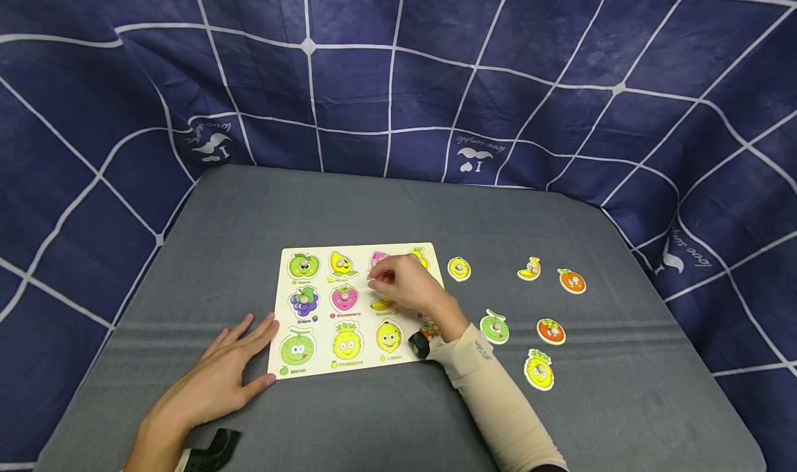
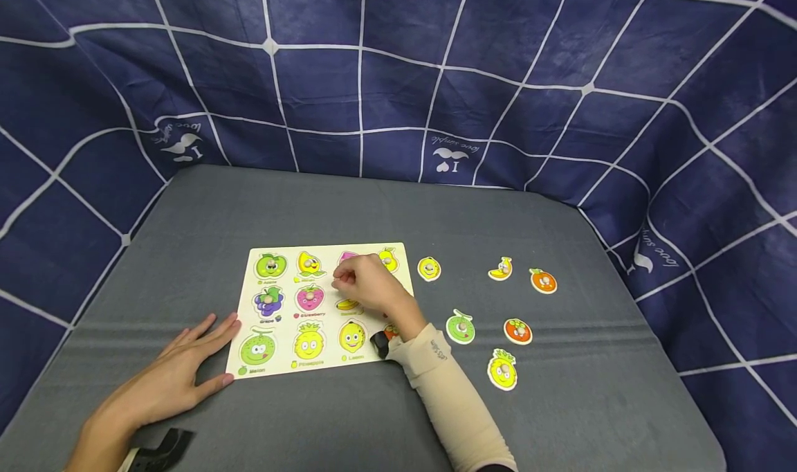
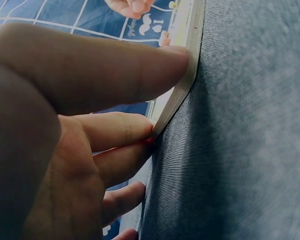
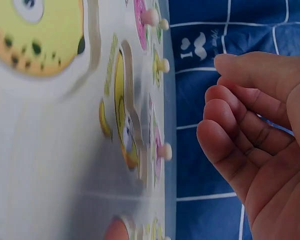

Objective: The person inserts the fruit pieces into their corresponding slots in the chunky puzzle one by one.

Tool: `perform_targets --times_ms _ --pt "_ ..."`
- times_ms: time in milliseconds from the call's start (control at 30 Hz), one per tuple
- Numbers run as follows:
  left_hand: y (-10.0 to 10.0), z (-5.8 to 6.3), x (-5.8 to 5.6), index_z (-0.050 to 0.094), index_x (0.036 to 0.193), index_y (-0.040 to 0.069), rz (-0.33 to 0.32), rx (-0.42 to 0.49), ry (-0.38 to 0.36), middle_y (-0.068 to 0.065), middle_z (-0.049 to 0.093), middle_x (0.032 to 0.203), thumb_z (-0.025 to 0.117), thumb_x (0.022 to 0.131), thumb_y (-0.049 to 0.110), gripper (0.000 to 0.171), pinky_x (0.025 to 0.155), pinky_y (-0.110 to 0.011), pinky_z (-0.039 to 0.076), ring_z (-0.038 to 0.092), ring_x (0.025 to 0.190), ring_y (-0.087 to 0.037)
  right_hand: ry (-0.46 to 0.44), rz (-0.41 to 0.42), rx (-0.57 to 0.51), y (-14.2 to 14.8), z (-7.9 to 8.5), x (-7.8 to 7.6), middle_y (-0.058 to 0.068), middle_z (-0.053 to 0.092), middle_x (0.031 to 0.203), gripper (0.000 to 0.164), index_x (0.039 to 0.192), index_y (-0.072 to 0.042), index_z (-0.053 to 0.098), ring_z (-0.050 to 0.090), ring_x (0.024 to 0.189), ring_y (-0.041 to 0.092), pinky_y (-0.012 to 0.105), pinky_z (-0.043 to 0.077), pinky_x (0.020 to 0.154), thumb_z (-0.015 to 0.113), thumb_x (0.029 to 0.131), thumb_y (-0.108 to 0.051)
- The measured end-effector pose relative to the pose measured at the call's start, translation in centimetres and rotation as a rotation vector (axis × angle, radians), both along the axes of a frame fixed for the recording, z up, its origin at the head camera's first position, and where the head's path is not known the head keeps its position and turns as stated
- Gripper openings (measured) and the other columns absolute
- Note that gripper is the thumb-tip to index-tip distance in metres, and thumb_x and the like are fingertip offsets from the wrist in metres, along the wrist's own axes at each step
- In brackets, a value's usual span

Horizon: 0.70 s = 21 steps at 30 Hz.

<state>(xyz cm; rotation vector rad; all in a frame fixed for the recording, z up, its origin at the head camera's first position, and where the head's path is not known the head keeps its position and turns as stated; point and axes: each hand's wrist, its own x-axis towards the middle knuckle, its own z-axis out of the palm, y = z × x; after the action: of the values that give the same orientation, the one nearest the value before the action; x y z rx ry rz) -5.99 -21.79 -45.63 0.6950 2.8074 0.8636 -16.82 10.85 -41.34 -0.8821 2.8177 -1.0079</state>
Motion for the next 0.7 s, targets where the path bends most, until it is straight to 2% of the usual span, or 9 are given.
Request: perform_targets --times_ms 467,700 --pt "0.0 -0.1 0.0 0.045 0.147 -0.001 0.004 -0.002 0.008 -0.018 0.038 0.153 0.081 0.08 0.026 0.08 0.108 -0.068 0.018 0.027 0.14 -0.051 0.037 -0.118 -0.039 4.2 0.4 -0.2 -0.001 0.065 0.075 0.006 0.088 -0.003 0.076 0.055 0.064 0.007 0.022 0.048 0.058 0.074 0.087 -0.009" --pt "0.0 -0.1 0.2 0.047 0.145 -0.001 0.0 0.0 0.049 -0.018 0.041 0.151 0.082 0.08 0.027 0.079 0.106 -0.069 0.021 0.03 0.139 -0.05 0.053 -0.194 -0.037 6.3 0.6 -0.3 -0.001 0.065 0.072 0.007 0.088 -0.003 0.076 0.056 0.063 0.008 0.023 0.049 0.059 0.076 0.086 -0.009"
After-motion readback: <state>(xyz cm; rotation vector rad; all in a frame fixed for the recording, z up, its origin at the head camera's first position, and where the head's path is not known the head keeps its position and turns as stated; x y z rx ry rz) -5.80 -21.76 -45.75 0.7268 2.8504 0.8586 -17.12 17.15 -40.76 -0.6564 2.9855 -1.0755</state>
